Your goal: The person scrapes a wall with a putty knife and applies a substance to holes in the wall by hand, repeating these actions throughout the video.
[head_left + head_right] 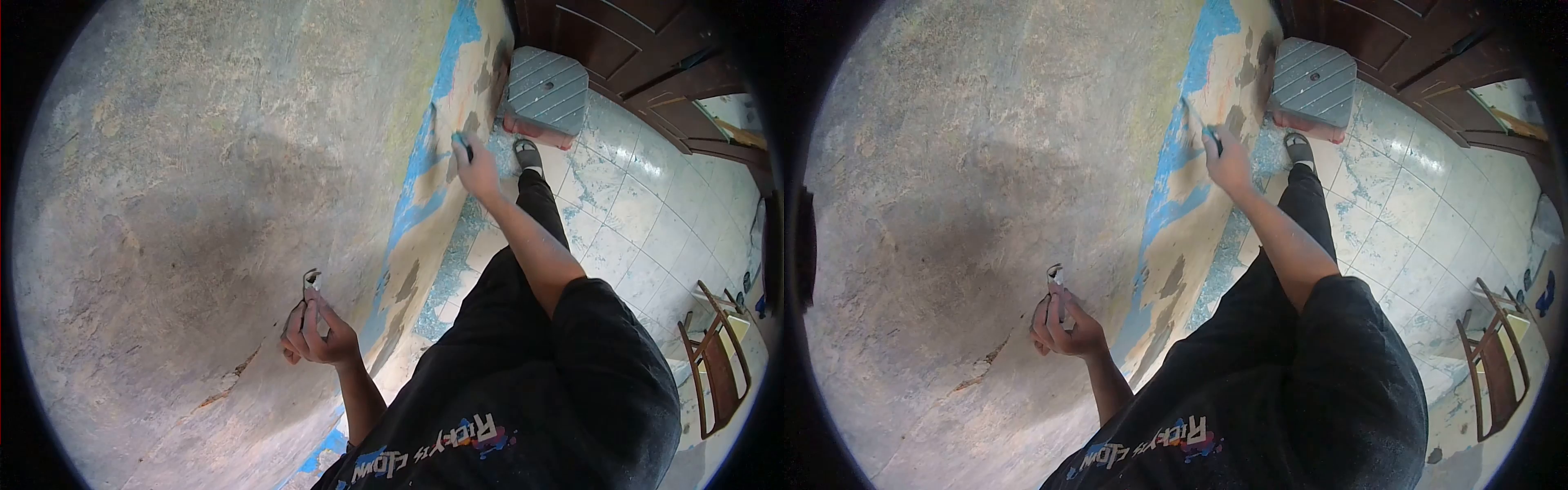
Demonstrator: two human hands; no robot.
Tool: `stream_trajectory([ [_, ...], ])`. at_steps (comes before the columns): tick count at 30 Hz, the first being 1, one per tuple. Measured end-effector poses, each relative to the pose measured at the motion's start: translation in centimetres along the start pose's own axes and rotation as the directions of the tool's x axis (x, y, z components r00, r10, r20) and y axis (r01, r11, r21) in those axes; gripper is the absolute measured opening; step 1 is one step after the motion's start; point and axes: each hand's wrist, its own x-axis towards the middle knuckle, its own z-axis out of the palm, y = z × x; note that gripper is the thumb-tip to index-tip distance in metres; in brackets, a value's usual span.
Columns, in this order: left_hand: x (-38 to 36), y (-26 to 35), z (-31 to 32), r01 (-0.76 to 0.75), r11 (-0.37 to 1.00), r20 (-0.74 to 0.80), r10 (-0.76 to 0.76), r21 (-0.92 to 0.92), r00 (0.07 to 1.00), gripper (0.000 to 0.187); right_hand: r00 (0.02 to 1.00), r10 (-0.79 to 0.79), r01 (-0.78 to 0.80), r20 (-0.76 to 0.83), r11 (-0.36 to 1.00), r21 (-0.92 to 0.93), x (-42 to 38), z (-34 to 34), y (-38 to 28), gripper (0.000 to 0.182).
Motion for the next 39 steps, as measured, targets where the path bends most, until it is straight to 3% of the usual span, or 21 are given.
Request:
stream_trajectory([
  [4,-0.2,0.0,-0.6,0.0,1.0,0.055,-0.002,0.029,0.998,0.023,1.0,0.029,-0.029,0.011,0.999,0.017,1.2,-0.6,-0.4,0.028],
  [5,-0.1,0.0,-0.4,0.007,1.0,0.044,-0.008,0.028,0.999,0.023,1.0,0.018,-0.018,-0.001,1.0,0.026,1.3,-0.9,-0.8,0.027],
  [6,0.0,0.1,-0.2,0.01,1.0,0.032,-0.011,0.026,0.999,0.023,0.996,-0.09,0.09,0.005,0.996,0.024,0.4,-0.4,0.5,0.027],
  [9,0.1,0.2,0.0,-0.002,0.999,0.007,0.002,0.04,1.0,0.022,0.998,-0.068,0.068,-0.003,0.994,0.09,-0.8,0.2,0.6,0.035],
  [12,-0.1,0.0,-0.3,-0.02,0.999,0.037,0.019,0.026,0.999,0.023,1.0,-0.008,0.008,-0.004,1.0,0.028,2.4,-0.2,0.0,0.027],
  [15,-0.2,-0.2,-0.2,-0.029,1.0,0.02,0.029,0.013,0.999,0.024,0.997,-0.07,0.07,-0.029,0.998,-0.004,4.1,-0.8,0.5,0.027],
  [18,0.0,0.0,-0.2,-0.017,1.0,0.018,0.017,0.016,1.0,0.025,1.0,0.011,-0.011,0.015,1.0,0.02,1.2,-1.4,-0.9,0.028],
  [22,0.0,-0.1,-0.2,-0.012,1.0,0.019,0.012,-0.015,1.0,0.024,0.998,-0.056,0.056,0.003,0.998,0.039,-2.1,0.3,0.2,0.03],
  [25,0.0,0.0,-0.5,-0.003,1.0,0.031,0.004,-0.018,1.0,0.024,0.999,0.005,-0.005,-0.039,1.0,0.024,1.4,0.1,-0.2,0.03],
  [28,-0.2,0.2,-0.3,0.012,0.999,0.034,-0.011,-0.03,0.999,0.025,0.997,-0.048,0.049,-0.064,0.999,0.016,5.9,-0.9,-0.5,0.03],
  [31,-0.3,0.0,-0.3,0.03,0.998,0.027,-0.029,-0.061,0.999,0.024,0.992,-0.103,0.103,-0.079,0.995,-0.001,5.1,-0.6,0.0,0.031],
  [37,-0.5,-0.4,-0.5,-0.012,0.998,0.035,0.014,-0.062,0.999,0.026,1.0,0.006,-0.006,0.001,0.994,0.113,-3.7,1.4,0.5,0.03],
  [39,-0.7,-0.5,-0.3,-0.019,0.996,0.029,0.022,-0.081,0.999,0.025,0.997,-0.057,0.059,-0.057,0.998,0.024,0.5,1.3,1.3,0.029],
])
